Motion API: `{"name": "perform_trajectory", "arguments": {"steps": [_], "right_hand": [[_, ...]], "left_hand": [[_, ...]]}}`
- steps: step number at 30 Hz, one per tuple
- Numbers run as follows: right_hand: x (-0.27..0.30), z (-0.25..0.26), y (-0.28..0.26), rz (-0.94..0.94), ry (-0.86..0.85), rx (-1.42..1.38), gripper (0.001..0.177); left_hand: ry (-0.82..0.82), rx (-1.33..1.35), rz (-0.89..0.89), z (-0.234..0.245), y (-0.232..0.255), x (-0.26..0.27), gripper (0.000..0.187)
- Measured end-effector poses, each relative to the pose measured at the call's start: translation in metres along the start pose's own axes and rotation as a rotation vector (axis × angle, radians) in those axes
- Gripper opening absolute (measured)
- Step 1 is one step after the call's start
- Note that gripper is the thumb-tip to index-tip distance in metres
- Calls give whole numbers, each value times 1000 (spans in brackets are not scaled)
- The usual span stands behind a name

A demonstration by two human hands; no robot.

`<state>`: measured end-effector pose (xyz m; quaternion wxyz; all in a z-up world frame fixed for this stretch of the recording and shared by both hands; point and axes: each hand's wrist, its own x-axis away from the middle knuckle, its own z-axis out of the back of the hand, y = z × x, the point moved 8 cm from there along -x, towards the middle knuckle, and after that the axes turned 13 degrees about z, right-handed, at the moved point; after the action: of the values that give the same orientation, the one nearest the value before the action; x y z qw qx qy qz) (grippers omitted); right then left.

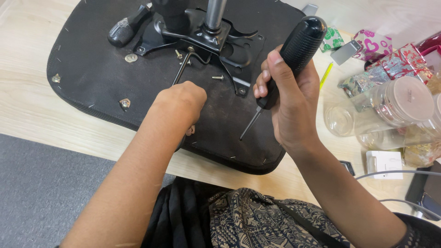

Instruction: The person assembles a chair base by inserting screws into the underside of the seat and tightening them with a screwdriver. The person handles screws, a screwdriver, and the chair base throughout the clip.

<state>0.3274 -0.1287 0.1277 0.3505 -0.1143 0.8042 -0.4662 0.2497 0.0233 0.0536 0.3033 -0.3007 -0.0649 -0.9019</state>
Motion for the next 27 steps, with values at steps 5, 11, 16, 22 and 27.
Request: {"name": "perform_trajectory", "arguments": {"steps": [5,11,16,22,27], "right_hand": [[-1,-5,-1,46,-16,-16,13],[-1,-11,-1,73,-18,-22,14],[0,-12,0,60,-27,-22,14],[0,-13,0,73,-33,-27,14],[-1,-13,2,77,-26,-36,13]], "left_hand": [[-63,41,-44,-2,-2,0,14],[-75,46,-97,2,1,-2,14],[-105,60,-78,3,-1,3,14],[-60,13,-84,3,0,5,18],[-33,36,-103,0,0,0,17]]}}
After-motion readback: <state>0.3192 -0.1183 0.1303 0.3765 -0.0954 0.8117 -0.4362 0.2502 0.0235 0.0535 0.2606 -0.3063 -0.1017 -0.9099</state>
